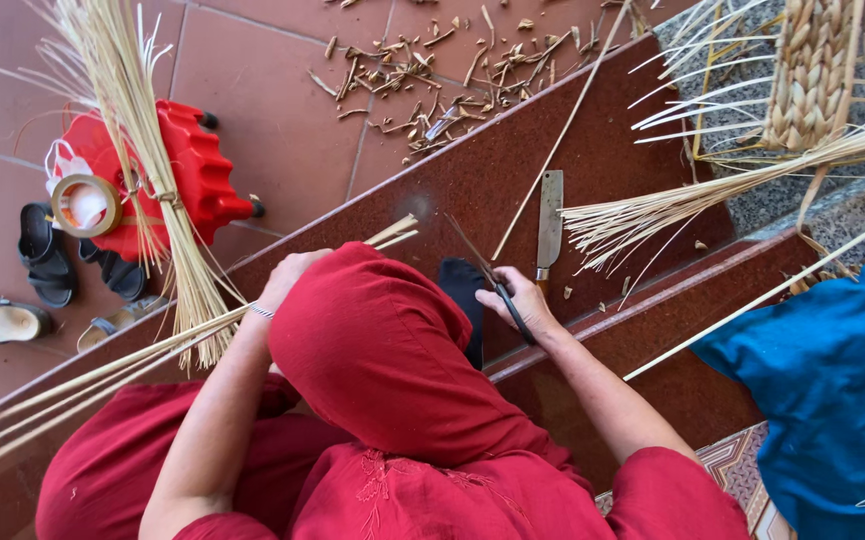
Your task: The person sits on the floor and uses a large knife to shave thin strips from bamboo sticks. They repeatedly hold a stick and draw the knife along its length to remove the outer layer, creating shavings that accumulate on the floor.
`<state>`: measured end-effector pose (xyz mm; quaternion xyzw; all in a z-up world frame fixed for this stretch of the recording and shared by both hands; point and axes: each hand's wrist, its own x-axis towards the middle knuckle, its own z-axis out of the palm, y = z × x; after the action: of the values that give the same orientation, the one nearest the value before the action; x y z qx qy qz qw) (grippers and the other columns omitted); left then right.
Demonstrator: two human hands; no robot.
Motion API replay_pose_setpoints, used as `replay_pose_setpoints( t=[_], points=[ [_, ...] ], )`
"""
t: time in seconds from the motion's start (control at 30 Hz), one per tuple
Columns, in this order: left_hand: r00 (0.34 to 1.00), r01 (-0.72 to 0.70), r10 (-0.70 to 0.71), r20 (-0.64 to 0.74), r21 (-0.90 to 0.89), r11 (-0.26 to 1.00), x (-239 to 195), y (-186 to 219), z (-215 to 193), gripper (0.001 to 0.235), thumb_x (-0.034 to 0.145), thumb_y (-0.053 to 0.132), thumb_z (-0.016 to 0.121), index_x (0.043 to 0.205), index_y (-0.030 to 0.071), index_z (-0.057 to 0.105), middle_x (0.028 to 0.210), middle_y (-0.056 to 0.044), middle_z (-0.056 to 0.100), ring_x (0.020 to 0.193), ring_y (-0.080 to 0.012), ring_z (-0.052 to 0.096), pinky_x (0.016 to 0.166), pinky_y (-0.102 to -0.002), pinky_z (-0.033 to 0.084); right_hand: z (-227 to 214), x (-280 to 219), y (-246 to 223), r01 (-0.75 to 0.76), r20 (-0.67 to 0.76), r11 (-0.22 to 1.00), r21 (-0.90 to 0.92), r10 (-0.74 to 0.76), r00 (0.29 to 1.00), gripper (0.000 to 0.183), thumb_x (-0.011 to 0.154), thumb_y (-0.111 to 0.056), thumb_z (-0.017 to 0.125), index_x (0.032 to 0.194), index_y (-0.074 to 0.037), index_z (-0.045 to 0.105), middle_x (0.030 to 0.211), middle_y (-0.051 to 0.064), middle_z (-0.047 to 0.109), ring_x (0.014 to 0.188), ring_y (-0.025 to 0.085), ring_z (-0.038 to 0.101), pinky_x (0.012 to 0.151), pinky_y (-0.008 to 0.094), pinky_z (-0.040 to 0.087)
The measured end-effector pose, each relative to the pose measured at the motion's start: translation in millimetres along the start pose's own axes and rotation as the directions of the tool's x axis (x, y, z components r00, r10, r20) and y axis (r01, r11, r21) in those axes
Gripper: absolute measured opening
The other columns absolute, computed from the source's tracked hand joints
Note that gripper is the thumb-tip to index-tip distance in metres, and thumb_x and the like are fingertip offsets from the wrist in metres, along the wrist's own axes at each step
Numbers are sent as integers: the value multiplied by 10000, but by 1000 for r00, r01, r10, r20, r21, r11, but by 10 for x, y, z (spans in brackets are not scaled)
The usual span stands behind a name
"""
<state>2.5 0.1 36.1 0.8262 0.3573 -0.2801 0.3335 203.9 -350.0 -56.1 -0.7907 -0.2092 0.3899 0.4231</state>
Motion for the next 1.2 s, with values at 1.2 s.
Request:
replay_pose_setpoints(
  t=[1.2],
  points=[
    [489,-485,510,-708,265,833,-978,1093,-2140,181,1245,126,570,1263,-50,606,867,-89,556,689,-125,466,650,-259,399,-182,1520,142,-293,-570,890,-349,47,820,650,714,-293,874,1145,-73,439,988,295,657,860,509,667,747,587,534]
  ],
)
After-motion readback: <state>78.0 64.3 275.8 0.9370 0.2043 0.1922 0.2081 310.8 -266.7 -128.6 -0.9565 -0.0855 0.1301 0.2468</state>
